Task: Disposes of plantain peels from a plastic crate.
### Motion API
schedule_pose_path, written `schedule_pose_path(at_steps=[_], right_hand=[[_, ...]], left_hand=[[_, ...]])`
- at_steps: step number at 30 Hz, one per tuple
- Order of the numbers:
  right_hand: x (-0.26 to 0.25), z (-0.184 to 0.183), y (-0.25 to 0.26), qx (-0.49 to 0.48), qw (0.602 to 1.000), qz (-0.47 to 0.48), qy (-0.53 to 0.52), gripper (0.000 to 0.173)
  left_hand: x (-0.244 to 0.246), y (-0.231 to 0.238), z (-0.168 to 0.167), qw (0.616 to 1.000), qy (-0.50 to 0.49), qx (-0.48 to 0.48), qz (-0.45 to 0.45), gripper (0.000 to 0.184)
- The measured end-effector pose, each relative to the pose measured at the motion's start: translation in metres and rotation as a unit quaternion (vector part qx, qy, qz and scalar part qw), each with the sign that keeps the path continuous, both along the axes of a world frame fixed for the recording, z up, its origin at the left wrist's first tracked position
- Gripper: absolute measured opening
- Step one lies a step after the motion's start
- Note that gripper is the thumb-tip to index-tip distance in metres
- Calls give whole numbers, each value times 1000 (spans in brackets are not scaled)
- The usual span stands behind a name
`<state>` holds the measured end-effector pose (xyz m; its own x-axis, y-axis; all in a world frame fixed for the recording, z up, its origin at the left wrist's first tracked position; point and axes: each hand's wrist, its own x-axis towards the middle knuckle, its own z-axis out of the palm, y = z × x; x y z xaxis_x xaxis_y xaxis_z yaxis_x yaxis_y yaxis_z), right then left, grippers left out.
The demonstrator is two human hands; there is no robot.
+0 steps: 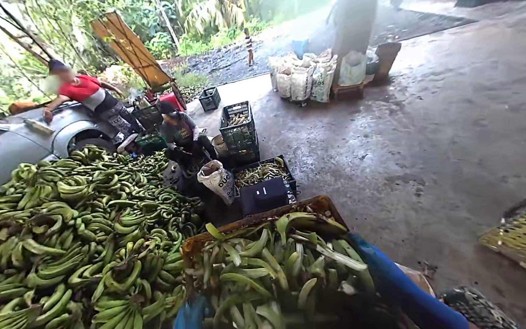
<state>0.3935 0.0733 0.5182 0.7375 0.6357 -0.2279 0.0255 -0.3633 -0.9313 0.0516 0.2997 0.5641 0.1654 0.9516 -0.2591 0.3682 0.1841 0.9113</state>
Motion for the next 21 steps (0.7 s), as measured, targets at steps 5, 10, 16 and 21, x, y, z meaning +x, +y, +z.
schedule_pose_path(at_steps=[5,10,16,21], right_hand=[[66,-18,47,-43,996,-72,14,59],[118,-29,81,17,978,-204,28,57],[163,15,90,54,936,-346,28,50],[240,-4,72,5,906,-423,8,53]], left_hand=[[94,76,-12,998,-14,-19,-54,34],[227,185,-21,979,53,4,-198,39],[391,242,6,935,18,-24,-353,37],[537,255,-23,899,-19,-36,-436,41]])
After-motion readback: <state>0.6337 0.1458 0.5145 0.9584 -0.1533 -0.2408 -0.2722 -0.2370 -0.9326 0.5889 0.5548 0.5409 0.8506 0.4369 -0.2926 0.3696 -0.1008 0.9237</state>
